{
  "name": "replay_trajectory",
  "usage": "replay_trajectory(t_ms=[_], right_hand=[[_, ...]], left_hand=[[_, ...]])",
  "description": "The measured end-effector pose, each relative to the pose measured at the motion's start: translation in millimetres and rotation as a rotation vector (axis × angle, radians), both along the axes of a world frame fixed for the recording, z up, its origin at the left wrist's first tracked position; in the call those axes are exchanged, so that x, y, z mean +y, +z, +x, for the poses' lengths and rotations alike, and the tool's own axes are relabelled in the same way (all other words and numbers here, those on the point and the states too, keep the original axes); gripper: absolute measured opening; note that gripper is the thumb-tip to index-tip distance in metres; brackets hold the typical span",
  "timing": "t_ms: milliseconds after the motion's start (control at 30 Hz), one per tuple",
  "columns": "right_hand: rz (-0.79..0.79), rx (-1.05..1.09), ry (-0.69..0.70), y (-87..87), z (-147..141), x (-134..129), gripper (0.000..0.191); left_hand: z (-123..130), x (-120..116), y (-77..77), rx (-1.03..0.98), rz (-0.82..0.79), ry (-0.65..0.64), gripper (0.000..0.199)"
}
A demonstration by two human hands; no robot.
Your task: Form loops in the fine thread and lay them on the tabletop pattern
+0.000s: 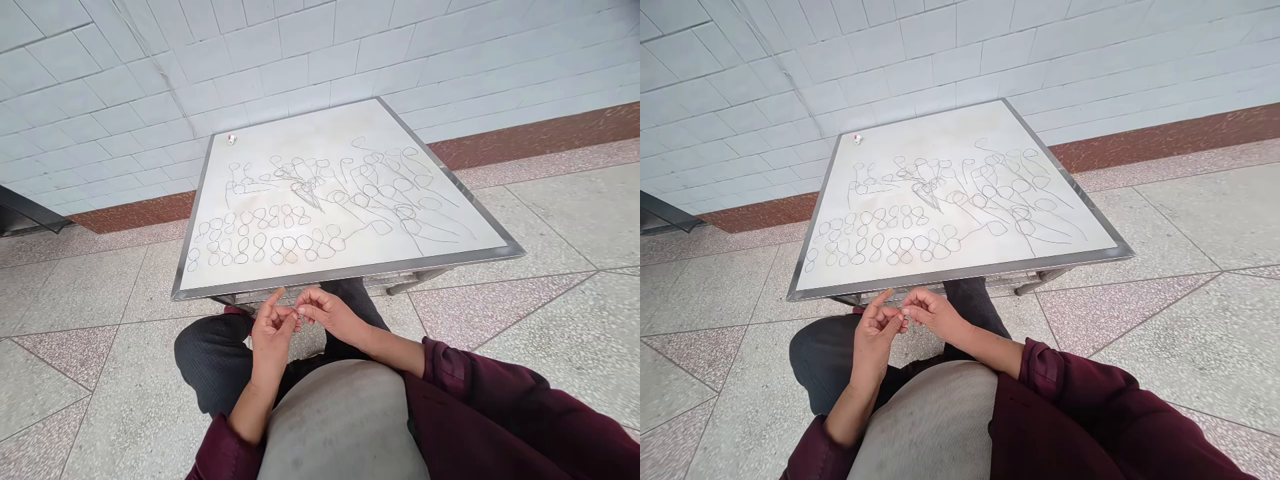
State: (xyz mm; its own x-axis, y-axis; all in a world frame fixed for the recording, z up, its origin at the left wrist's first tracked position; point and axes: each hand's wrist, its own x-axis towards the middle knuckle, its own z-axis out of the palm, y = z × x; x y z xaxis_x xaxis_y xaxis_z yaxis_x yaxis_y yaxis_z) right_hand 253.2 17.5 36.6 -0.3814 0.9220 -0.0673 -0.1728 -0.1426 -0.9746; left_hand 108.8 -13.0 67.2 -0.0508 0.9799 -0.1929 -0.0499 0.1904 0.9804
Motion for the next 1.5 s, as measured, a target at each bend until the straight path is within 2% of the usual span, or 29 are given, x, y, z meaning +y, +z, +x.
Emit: replay_trajectory(t_ms=[167,400,533,733,1033,1267,1500], right_hand=[[-0.041,0.056,0.022,-2.1,-1.8,-1.8,0.022],[-0.061,-0.019,-0.006,-3.8,-1.7,-1.9,0.018],[-0.035,-0.051,-0.005,-0.8,-0.6,-2.1,0.016],[-0.025,-0.103,0.021,2.6,1.1,-0.2,0.014],[0.002,-0.139,0.031,-2.0,2.7,1.7,0.010],[-0.001,-0.191,0.034,-3.9,2.5,1.1,0.012],[-0.069,-0.085,-0.056,-7.4,-4.8,-5.5,0.022]], left_hand=[[-1.5,-0.6,-2.3,0.006,0.040,0.060,0.048],[1.6,-2.0,-7.1,-0.042,0.063,0.147,0.046],[2.3,-2.4,-7.0,-0.023,0.081,0.137,0.045],[1.7,-2.3,-8.5,0.038,0.099,0.096,0.056],[1.0,-1.4,-11.5,0.048,0.090,0.071,0.059],[0.3,-0.1,-13.6,-0.054,0.061,0.087,0.055],[1.5,2.5,-8.0,-0.094,0.025,0.168,0.049]])
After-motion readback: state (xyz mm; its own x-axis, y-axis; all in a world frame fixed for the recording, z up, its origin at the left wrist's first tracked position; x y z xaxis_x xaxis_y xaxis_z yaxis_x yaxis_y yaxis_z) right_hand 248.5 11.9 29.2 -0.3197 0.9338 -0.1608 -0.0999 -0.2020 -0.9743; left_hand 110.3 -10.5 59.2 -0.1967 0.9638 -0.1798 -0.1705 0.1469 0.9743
